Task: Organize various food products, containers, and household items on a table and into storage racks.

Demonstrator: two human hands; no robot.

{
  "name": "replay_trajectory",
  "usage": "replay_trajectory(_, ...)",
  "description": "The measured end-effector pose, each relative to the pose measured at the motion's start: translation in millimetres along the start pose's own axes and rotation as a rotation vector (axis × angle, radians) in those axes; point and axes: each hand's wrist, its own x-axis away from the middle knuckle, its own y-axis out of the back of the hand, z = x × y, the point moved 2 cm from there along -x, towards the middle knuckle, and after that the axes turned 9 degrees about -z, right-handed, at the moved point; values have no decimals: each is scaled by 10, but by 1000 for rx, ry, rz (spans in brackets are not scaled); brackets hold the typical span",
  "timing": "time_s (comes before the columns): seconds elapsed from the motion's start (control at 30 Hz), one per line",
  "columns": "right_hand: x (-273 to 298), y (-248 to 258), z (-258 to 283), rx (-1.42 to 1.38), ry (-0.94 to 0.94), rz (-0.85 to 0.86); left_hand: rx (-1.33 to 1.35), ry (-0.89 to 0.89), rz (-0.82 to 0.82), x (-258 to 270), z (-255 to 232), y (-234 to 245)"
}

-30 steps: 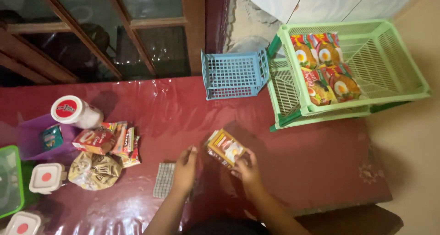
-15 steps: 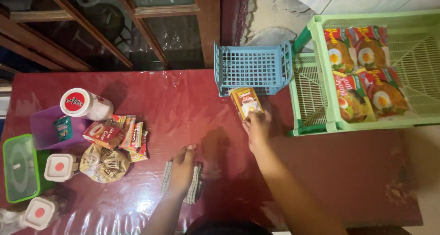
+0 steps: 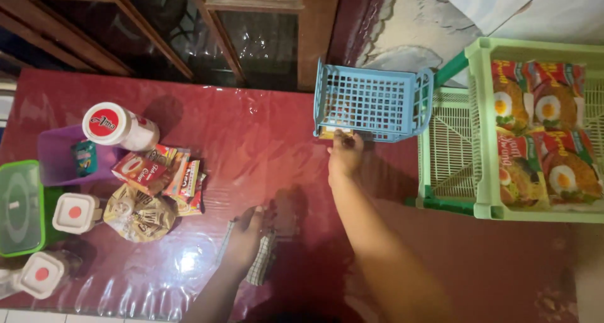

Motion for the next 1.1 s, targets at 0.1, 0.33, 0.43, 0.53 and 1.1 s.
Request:
replay_trajectory(0.1, -133, -34, -131, 38, 68, 20, -91, -152, -8, -79, -112, -52)
replay_trajectory(0.33, 0, 70, 385, 7, 42, 217, 37, -182, 35, -266, -162, -140)
replay_trajectory(0.43, 301, 284, 681, 208, -51, 204, 86, -189, 49, -248, -132, -108)
replay_trajectory(0.53, 315, 629, 114, 28, -50, 198, 94, -160, 45, -186, -14, -12)
replay_trajectory(1.1, 1481, 1725, -1052, 638, -252, 885, -643, -431, -546, 259, 1159, 724)
